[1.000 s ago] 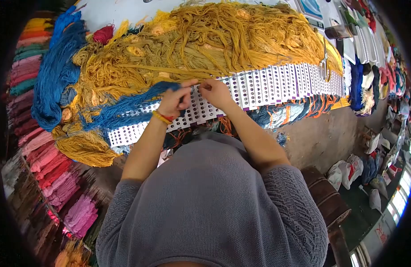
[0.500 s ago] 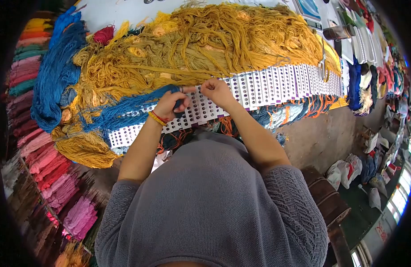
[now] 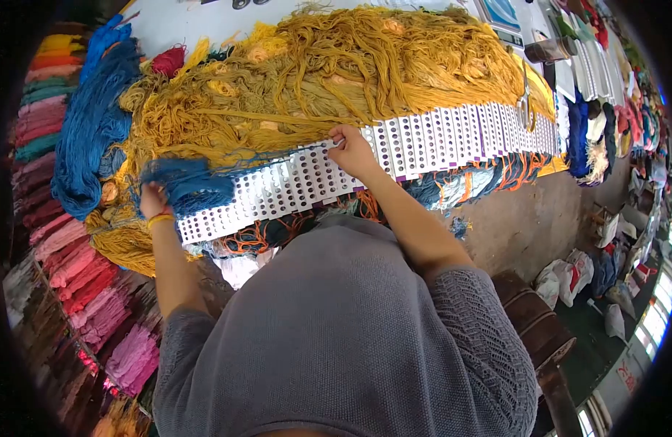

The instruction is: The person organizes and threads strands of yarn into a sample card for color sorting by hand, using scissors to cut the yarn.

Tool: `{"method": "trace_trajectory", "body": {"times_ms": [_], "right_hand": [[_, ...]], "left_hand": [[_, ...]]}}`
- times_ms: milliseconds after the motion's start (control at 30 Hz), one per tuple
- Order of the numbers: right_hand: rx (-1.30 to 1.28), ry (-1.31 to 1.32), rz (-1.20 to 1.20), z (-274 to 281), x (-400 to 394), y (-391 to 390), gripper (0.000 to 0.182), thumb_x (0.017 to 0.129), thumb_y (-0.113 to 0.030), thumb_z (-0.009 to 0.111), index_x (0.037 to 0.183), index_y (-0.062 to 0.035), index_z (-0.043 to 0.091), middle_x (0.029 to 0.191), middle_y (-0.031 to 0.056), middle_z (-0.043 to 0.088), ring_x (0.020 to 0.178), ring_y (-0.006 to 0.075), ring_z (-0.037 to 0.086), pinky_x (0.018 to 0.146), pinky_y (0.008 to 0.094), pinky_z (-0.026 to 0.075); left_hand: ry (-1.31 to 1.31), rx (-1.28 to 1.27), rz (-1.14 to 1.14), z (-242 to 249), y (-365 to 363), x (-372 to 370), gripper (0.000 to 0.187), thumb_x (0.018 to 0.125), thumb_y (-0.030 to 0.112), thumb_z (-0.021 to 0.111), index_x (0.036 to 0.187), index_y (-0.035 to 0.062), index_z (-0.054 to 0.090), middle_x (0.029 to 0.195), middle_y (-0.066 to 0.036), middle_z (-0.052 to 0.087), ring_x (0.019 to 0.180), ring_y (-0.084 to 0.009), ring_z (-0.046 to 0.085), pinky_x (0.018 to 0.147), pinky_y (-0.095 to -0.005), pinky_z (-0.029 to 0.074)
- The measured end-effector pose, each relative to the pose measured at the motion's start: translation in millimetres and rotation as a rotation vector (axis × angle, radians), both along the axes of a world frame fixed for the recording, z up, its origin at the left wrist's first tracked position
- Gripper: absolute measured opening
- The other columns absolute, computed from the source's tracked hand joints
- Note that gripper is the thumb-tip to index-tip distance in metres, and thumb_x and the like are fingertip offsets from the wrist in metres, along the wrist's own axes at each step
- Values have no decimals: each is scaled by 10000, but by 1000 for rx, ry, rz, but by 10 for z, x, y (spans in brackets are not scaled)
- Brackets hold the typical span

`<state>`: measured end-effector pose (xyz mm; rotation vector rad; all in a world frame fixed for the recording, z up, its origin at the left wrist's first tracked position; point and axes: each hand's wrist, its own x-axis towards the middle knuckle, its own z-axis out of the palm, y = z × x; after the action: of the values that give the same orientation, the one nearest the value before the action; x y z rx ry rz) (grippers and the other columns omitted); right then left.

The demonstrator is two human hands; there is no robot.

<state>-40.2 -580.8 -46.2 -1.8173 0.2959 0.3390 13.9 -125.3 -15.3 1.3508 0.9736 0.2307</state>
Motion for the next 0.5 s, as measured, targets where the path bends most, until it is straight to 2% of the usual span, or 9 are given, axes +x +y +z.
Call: {"method": "trace_trajectory", "body": {"times_ms": [33, 133, 167, 200, 233, 267, 333, 400, 500], "right_hand": [[4, 15, -12, 7, -5, 8, 344, 635, -58, 630, 961, -24, 526, 859, 60, 496, 665, 138, 492, 626, 263, 435], [-7, 2, -31, 4, -22, 78, 262, 672, -98, 614, 917, -24, 558, 808, 62, 535, 652, 138, 510, 611, 258, 438], [6, 23, -12, 97, -11, 141, 237, 691, -115, 607, 906, -24, 567, 785, 60, 547, 644, 137, 515, 604, 256, 438], [105, 2, 44, 238, -30, 233, 218, 729, -153, 600, 904, -24, 574, 742, 55, 564, 636, 123, 521, 594, 252, 439], [155, 11, 101, 454, -73, 330, 201, 739, -149, 600, 890, -20, 571, 734, 49, 563, 637, 111, 520, 597, 249, 440], [199, 20, 156, 604, -108, 411, 185, 750, -146, 600, 877, -15, 568, 727, 43, 563, 639, 99, 520, 600, 247, 442], [361, -10, 167, 622, -161, 481, 121, 784, -116, 573, 837, -8, 558, 705, 25, 558, 643, 82, 517, 584, 233, 446], [533, 117, 36, 788, -171, 494, 76, 810, -83, 544, 806, -7, 548, 704, 12, 553, 638, 76, 516, 562, 220, 448], [558, 73, 23, 857, -202, 493, 88, 822, -86, 531, 806, -1, 546, 715, 17, 560, 644, 76, 531, 528, 224, 466]], "left_hand": [[69, 96, 28, -34, 250, -58, 319, 858, 339, 439, 846, 49, 570, 659, 0, 535, 405, -28, 317, 329, -163, 220], [165, 42, -527, 406, -783, -132, 434, 852, 424, 433, 1029, 44, 543, 812, -57, 597, 437, -34, 362, 356, -139, 252], [167, -84, -692, 447, -1234, -209, 401, 837, 405, 455, 1021, 63, 553, 875, -62, 602, 529, -59, 447, 410, -150, 318], [129, 27, -929, 596, -1730, -328, 395, 833, 407, 466, 1006, 65, 562, 934, -55, 597, 677, -97, 521, 498, -189, 391], [101, -354, -899, 580, -2130, -444, 434, 840, 446, 463, 1016, 62, 566, 999, -47, 578, 782, -128, 535, 568, -234, 433], [120, -498, -952, 552, -2415, -541, 518, 849, 497, 419, 1066, 44, 548, 1038, -58, 552, 837, -138, 540, 624, -264, 460], [87, -634, -1018, 573, -2679, -586, 580, 878, 500, 326, 1195, 29, 448, 1120, -74, 505, 973, -174, 505, 738, -327, 457], [65, -740, -948, 627, -2711, -579, 589, 881, 505, 304, 1203, 31, 441, 1132, -75, 497, 995, -177, 491, 763, -336, 442], [58, -849, -902, 718, -2676, -589, 620, 883, 523, 255, 1224, 32, 423, 1160, -73, 479, 1044, -183, 456, 824, -345, 402]]}}
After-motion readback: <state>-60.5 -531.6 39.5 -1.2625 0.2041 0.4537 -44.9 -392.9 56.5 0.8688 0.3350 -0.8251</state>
